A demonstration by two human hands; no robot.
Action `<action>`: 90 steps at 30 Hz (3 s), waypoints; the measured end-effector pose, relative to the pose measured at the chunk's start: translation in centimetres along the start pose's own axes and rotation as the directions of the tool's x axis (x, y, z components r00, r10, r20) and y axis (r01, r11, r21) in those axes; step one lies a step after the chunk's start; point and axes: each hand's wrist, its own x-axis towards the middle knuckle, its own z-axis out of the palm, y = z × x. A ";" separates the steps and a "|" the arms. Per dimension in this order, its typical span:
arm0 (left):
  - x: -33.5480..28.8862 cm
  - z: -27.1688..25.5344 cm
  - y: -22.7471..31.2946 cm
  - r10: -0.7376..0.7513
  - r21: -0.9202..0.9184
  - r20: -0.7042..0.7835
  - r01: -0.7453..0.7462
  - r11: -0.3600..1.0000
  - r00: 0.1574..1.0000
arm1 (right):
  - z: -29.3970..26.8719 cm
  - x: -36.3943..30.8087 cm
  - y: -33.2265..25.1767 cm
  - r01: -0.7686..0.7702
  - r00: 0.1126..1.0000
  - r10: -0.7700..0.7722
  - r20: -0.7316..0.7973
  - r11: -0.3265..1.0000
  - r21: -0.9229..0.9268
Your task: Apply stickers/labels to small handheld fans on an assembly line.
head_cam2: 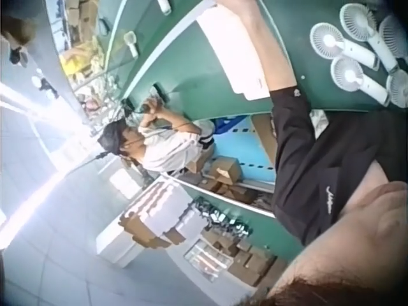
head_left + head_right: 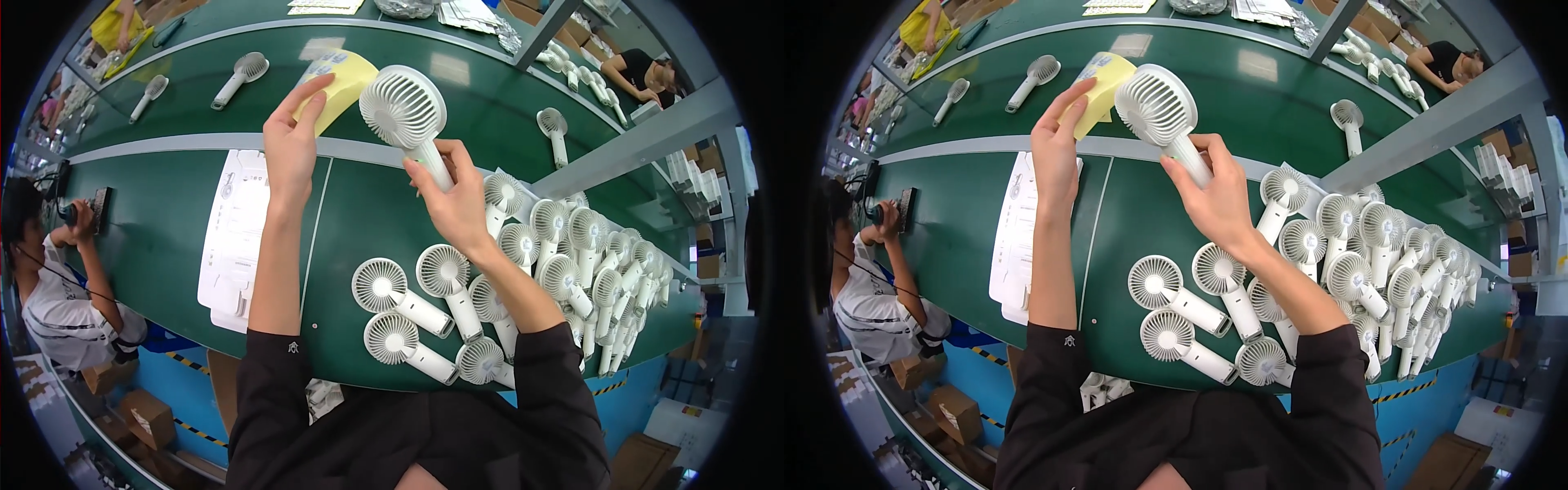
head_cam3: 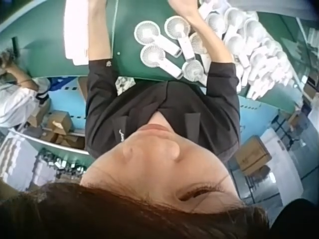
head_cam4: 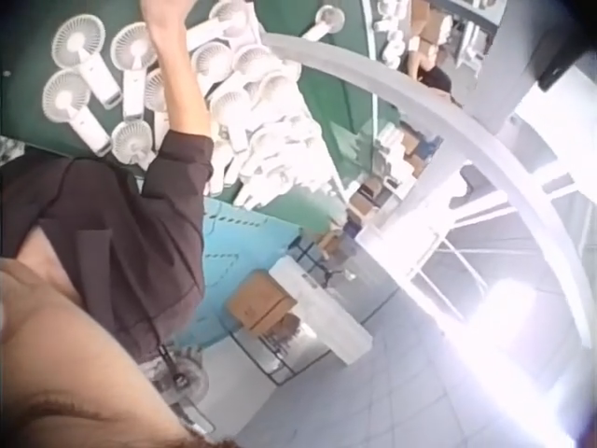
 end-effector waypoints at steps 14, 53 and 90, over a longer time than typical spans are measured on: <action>-0.5 0.8 1.2 -0.007 -0.022 0.001 0.007 1.000 1.000 | -0.1 -1.0 -0.2 0.028 1.000 -0.028 0.002 1.000 0.002; -1.3 1.7 0.8 0.069 0.154 0.454 -0.155 0.976 0.888 | 0.8 -3.2 -2.6 -0.254 0.965 0.216 0.149 0.909 0.331; -3.0 1.9 3.7 0.249 0.293 0.142 -0.281 0.914 0.958 | -4.4 -3.4 2.4 -0.416 0.901 0.356 0.248 0.870 0.265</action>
